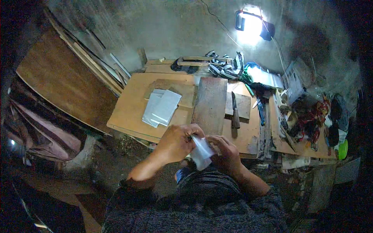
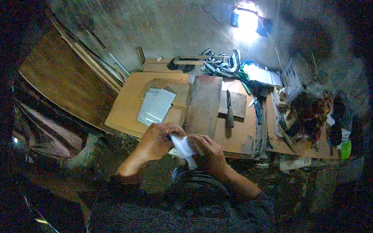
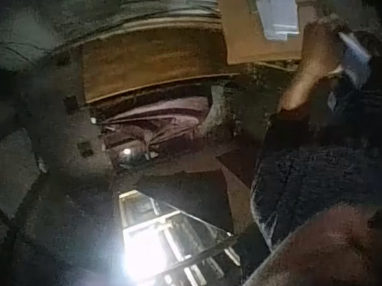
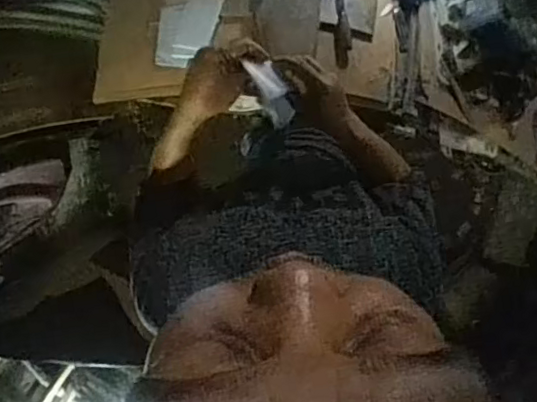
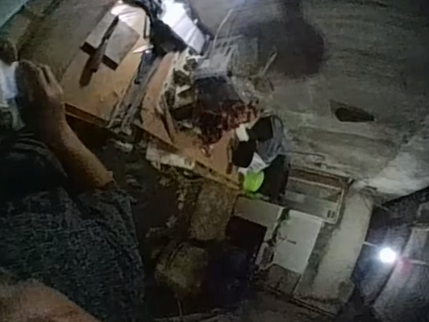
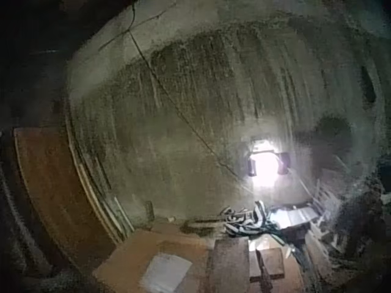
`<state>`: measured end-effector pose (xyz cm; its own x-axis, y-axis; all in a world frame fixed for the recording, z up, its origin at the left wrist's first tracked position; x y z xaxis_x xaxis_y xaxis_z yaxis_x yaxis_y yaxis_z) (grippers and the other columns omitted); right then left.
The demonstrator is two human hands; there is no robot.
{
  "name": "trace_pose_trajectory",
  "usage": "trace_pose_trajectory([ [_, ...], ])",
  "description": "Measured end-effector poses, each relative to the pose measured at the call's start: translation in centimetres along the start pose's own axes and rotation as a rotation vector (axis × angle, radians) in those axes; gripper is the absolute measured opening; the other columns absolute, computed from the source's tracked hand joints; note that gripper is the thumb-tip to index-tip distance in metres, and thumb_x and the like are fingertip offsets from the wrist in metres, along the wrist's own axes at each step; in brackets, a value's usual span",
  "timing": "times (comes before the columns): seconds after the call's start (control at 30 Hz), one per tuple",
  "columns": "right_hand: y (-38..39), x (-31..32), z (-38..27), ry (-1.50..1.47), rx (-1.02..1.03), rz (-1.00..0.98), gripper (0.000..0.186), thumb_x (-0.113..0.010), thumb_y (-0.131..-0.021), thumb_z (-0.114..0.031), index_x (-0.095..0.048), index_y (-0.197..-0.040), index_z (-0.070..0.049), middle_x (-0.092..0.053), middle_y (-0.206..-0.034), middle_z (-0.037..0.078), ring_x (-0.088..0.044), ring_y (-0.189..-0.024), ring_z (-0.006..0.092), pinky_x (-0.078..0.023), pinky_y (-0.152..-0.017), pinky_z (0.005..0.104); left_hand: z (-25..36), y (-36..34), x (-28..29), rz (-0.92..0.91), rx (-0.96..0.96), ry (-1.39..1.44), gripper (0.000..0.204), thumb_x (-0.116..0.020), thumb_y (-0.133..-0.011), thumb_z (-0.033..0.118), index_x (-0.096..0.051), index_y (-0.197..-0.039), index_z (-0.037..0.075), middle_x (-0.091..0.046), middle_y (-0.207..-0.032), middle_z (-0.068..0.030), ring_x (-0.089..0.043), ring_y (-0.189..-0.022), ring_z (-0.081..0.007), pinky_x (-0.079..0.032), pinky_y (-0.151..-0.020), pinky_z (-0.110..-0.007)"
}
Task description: The person cuts a small piece of light-colored material on a wooden block using a knife and folds the resulting piece.
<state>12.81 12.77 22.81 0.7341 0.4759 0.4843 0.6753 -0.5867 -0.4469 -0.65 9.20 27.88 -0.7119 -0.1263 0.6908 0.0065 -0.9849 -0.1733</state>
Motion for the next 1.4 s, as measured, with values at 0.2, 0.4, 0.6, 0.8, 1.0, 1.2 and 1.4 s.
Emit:
trace_pose_trajectory([
  [0.2,-0.9,1.9,1.1,0.021,-0.221,0.097,0.023,-0.061,-0.078,-0.011,-0.059,-0.099,-0.001,-0.063,-0.091,0.018,-0.063,-0.081,0.0312,-0.051,-0.073,0.0376,-0.9,-0.3,1.4,0.059,-0.036,0.374,0.019,-0.062,-0.076,-0.003,-0.061,-0.093,0.003,-0.065,-0.088,-0.0062,-0.063,-0.082,-0.0152,-0.049,-0.075,-0.029],
  [0.4,-1.6,2.2,3.5,-0.542,-0.393,0.231,0.026,-0.055,-0.087,-0.019,-0.057,-0.106,-0.001,-0.062,-0.095,0.01,-0.057,-0.087,0.0178,-0.045,-0.079,0.0306,-3.4,-0.5,-3.2,0.095,0.123,0.884,0.022,-0.062,-0.087,0.012,-0.062,-0.107,0.005,-0.064,-0.099,-0.0019,-0.056,-0.088,-0.009,-0.045,-0.081,-0.028],
  [0.6,-2.0,2.0,2.8,-0.543,-0.379,0.265,0.024,-0.054,-0.089,-0.017,-0.054,-0.109,-0.002,-0.056,-0.098,0.01,-0.053,-0.091,0.0177,-0.042,-0.081,0.0315,-4.4,-0.3,-5.3,0.137,0.237,0.966,0.021,-0.062,-0.088,0.015,-0.063,-0.106,0.004,-0.065,-0.098,-0.0012,-0.056,-0.091,-0.0085,-0.045,-0.081,-0.028],
  [0.8,-2.5,2.4,2.1,-0.486,-0.334,0.279,0.018,-0.048,-0.092,-0.014,-0.054,-0.104,-0.001,-0.055,-0.088,0.01,-0.052,-0.082,0.0165,-0.043,-0.074,0.0323,-4.2,0.0,-4.7,0.088,0.256,0.876,0.02,-0.062,-0.088,0.015,-0.064,-0.103,0.003,-0.065,-0.095,-0.0015,-0.056,-0.087,-0.0074,-0.046,-0.077,-0.026],
  [1.0,-2.2,2.4,1.9,-0.141,-0.06,0.535,0.016,-0.048,-0.094,-0.016,-0.053,-0.095,-0.001,-0.054,-0.078,0.006,-0.049,-0.073,0.0139,-0.042,-0.065,0.0288,-4.1,0.2,-4.7,0.138,0.232,0.856,0.02,-0.062,-0.088,0.016,-0.064,-0.103,0.002,-0.065,-0.093,-0.0024,-0.057,-0.084,-0.0092,-0.047,-0.076,-0.027],
  [1.2,-2.9,2.1,2.8,-0.491,-0.243,0.389,0.017,-0.049,-0.094,-0.016,-0.055,-0.099,0.0,-0.056,-0.083,0.006,-0.05,-0.078,0.0139,-0.043,-0.069,0.0282,-4.2,0.5,-4.8,0.087,0.246,0.888,0.021,-0.063,-0.088,0.017,-0.063,-0.103,0.001,-0.065,-0.095,-0.0024,-0.057,-0.086,-0.0098,-0.047,-0.078,-0.028],
  [1.4,-2.0,2.5,3.1,0.008,-0.052,0.457,0.018,-0.052,-0.093,-0.013,-0.056,-0.1,0.003,-0.056,-0.089,0.01,-0.052,-0.079,0.0173,-0.044,-0.07,0.0296,-4.4,0.5,-5.1,0.056,0.249,0.839,0.024,-0.063,-0.088,0.019,-0.063,-0.105,0.001,-0.065,-0.096,-0.002,-0.057,-0.087,-0.0096,-0.047,-0.079,-0.028],
])
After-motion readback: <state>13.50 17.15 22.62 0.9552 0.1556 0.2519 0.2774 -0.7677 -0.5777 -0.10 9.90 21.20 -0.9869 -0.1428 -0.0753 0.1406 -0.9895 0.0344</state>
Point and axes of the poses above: each hand's wrist, its own y-axis away from the middle knuckle, its own x-axis out of the back of the hand, z = x × y, the point moved 8 cm from there along -y, towards the middle knuckle
